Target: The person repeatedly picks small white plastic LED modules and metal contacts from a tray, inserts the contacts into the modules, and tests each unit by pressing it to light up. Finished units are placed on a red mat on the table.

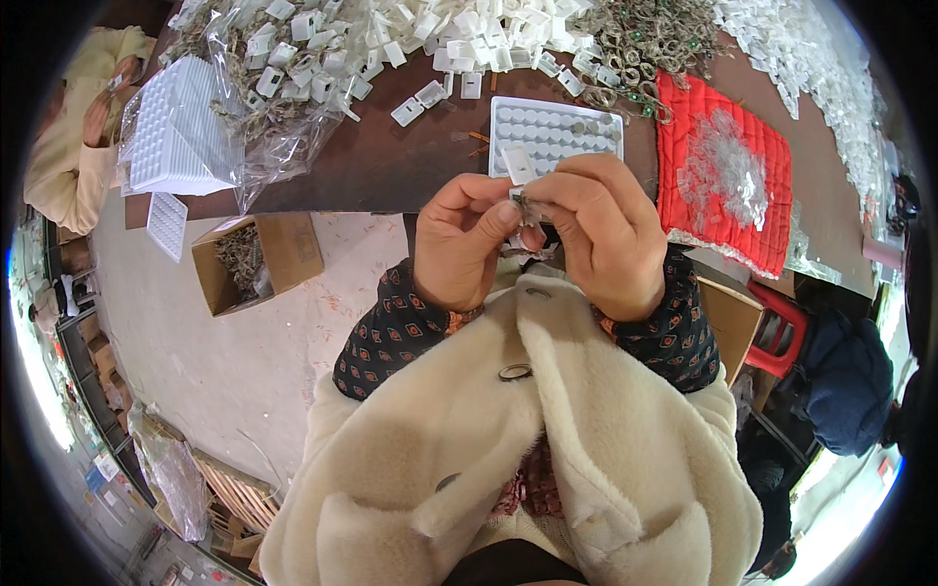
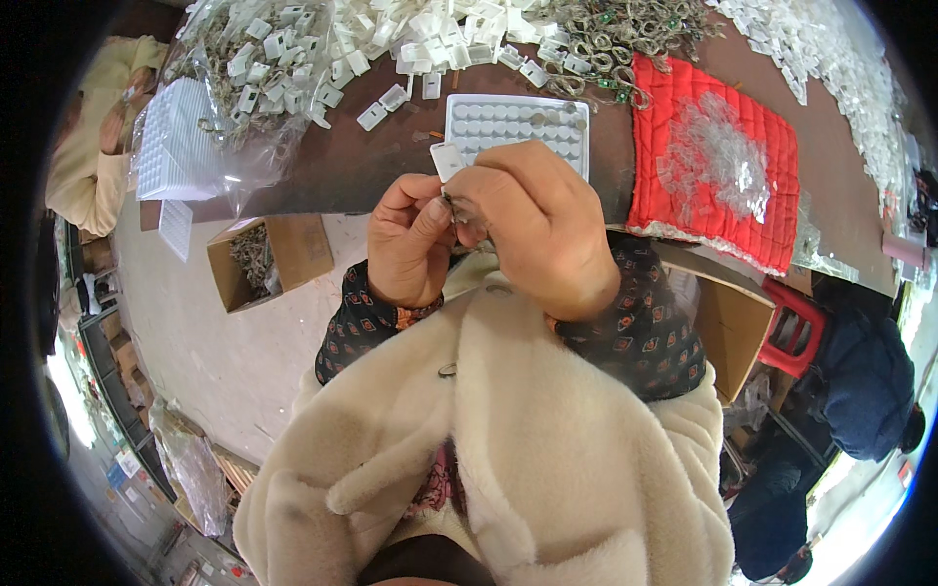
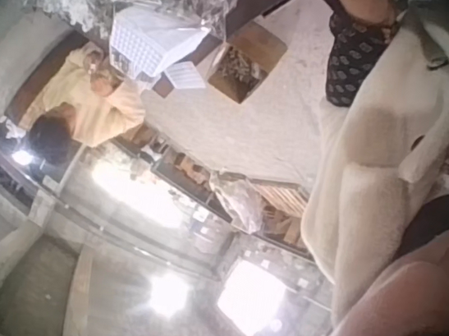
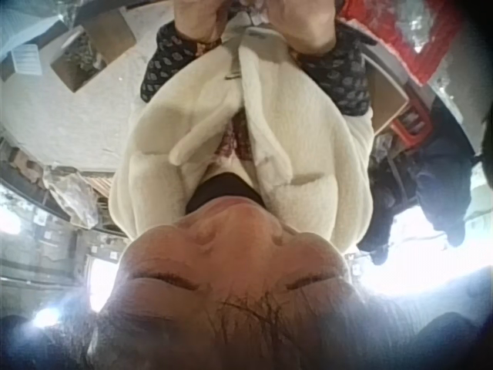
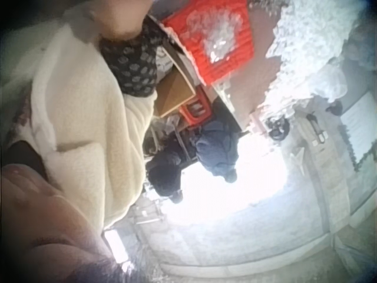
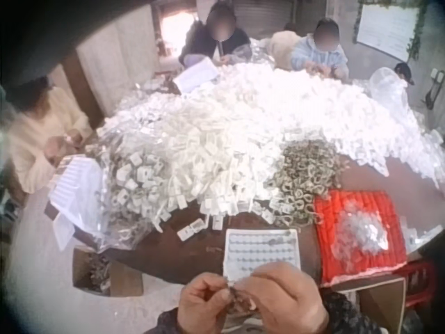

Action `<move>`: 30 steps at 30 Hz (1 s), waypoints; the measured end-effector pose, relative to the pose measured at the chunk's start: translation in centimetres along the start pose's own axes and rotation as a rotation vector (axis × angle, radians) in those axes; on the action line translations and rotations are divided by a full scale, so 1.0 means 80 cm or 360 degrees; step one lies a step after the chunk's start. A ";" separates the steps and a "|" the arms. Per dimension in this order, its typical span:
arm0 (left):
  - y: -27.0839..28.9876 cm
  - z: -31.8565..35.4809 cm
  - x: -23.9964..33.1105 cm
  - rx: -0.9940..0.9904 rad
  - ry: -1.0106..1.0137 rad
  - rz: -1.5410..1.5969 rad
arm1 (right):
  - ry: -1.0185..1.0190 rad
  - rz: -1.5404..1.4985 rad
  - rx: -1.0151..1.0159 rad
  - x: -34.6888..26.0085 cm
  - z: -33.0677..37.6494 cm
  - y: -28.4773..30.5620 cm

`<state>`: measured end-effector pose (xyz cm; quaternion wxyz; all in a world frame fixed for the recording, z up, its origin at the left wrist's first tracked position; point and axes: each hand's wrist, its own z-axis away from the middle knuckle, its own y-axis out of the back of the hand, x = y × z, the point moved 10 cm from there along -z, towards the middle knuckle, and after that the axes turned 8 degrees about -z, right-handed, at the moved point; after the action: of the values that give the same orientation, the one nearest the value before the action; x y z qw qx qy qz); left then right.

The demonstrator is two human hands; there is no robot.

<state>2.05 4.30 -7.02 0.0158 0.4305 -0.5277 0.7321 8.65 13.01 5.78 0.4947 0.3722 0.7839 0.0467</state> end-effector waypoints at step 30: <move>0.008 -0.003 -0.011 0.0020 0.0178 -0.0081 | -0.0287 0.0885 0.0257 0.098 0.020 0.056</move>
<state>2.15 4.59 -8.08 0.0612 0.4023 -0.5101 0.7578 10.55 20.71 1.14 0.4994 0.6133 0.6061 0.0847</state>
